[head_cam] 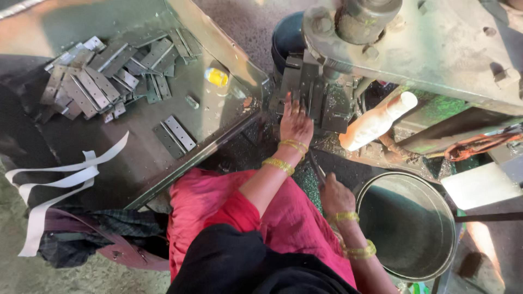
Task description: The person sits on the floor and repeatedly places small metal pieces into a press machine, activates the press, and removes the processed pieces. The person handles the metal pieces one at a time and places the finished pieces on a nearby metal tray.
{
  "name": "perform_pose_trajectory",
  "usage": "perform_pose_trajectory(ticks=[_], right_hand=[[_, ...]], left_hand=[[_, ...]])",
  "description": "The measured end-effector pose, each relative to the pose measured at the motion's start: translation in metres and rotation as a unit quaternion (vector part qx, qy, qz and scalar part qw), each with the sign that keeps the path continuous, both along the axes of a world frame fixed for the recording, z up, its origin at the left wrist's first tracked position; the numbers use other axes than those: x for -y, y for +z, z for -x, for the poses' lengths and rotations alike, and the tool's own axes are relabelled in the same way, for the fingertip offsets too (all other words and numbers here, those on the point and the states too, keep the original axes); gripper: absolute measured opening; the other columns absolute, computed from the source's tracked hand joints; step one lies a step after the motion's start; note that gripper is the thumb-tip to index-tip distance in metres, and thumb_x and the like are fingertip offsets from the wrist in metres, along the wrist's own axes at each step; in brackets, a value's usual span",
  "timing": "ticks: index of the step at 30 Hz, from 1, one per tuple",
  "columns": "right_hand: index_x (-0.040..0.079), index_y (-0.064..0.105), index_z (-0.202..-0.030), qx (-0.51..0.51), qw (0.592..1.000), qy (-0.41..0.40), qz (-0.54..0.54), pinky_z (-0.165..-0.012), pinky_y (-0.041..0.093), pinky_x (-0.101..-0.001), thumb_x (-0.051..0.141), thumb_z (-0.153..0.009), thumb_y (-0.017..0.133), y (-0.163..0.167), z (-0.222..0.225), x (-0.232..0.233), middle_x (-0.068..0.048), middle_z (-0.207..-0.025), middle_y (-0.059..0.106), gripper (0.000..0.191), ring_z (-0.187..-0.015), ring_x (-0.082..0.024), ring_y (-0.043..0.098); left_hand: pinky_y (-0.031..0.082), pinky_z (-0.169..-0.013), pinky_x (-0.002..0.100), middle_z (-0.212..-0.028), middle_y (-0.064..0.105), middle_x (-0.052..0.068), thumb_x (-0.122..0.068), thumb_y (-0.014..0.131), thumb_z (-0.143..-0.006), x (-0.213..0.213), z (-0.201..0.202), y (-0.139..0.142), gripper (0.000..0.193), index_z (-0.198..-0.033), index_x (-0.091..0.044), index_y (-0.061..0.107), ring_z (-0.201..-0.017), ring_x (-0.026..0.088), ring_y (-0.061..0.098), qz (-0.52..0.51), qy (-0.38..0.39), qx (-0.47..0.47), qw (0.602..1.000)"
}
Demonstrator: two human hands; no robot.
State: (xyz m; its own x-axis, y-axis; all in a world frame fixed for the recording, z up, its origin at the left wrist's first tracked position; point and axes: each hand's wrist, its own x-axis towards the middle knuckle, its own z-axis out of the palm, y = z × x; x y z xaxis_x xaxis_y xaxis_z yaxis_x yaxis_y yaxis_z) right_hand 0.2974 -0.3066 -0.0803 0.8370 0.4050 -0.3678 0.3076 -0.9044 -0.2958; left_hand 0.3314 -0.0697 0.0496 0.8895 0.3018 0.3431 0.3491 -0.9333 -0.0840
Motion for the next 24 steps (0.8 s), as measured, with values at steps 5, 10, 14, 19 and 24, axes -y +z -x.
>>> perform_pose_trajectory(ticks=[5, 10, 14, 19, 24], right_hand=[[0.006, 0.043, -0.121, 0.030, 0.996, 0.019, -0.084, -0.075, 0.052, -0.0586, 0.017, -0.093, 0.054, -0.022, 0.014, -0.004, -0.028, -0.096, 0.070, 0.032, -0.091, -0.050, 0.068], [0.006, 0.047, -0.119, 0.005, 1.000, 0.025, -0.009, -0.081, 0.053, -0.0561, 0.030, -0.096, 0.058, -0.025, -0.002, 0.003, -0.023, -0.102, 0.074, 0.035, -0.097, -0.046, 0.070], [0.007, 0.045, -0.121, 0.004, 1.000, 0.007, -0.015, -0.078, 0.052, -0.0577, 0.024, -0.098, 0.054, -0.024, -0.005, 0.006, -0.026, -0.100, 0.072, 0.030, -0.094, -0.048, 0.069], [0.008, 0.042, -0.119, 0.005, 0.997, -0.016, -0.077, -0.074, 0.051, -0.0601, 0.016, -0.099, 0.050, -0.029, 0.011, -0.005, -0.029, -0.098, 0.068, 0.023, -0.090, -0.052, 0.066], [0.006, 0.046, -0.109, 0.035, 0.998, 0.039, -0.041, -0.075, 0.054, -0.0573, 0.026, -0.098, 0.057, 0.006, -0.005, -0.003, -0.023, -0.091, 0.072, 0.025, -0.088, -0.047, 0.070]], left_hand=[[0.008, -0.128, 0.051, -0.135, 0.064, 0.014, -0.019, 0.043, -0.094, -0.001, -0.017, -0.015, 0.040, -0.111, -0.002, 0.075, -0.140, 0.029, 0.048, 0.009, 0.011, 0.077, 0.997], [0.017, -0.119, 0.053, -0.156, 0.047, 0.008, -0.018, 0.035, -0.099, -0.008, -0.033, -0.024, 0.044, -0.130, -0.006, 0.064, -0.149, 0.024, 0.033, -0.275, 0.163, -0.188, 0.929], [0.003, -0.126, 0.057, -0.155, 0.046, 0.010, -0.015, 0.033, -0.099, -0.010, -0.045, -0.009, 0.044, -0.128, -0.004, 0.063, -0.152, 0.030, 0.026, 0.078, 0.045, -0.091, 0.992], [-0.001, -0.127, 0.057, -0.159, 0.044, 0.009, -0.018, 0.032, -0.100, -0.008, -0.040, 0.006, 0.051, -0.141, -0.004, 0.058, -0.156, 0.031, 0.023, 0.058, 0.020, -0.041, 0.997], [-0.006, -0.122, 0.058, -0.158, 0.040, 0.007, -0.020, 0.031, -0.094, -0.017, -0.052, 0.019, 0.058, -0.147, -0.002, 0.048, -0.151, 0.028, 0.024, -0.008, 0.051, -0.036, 0.998]])
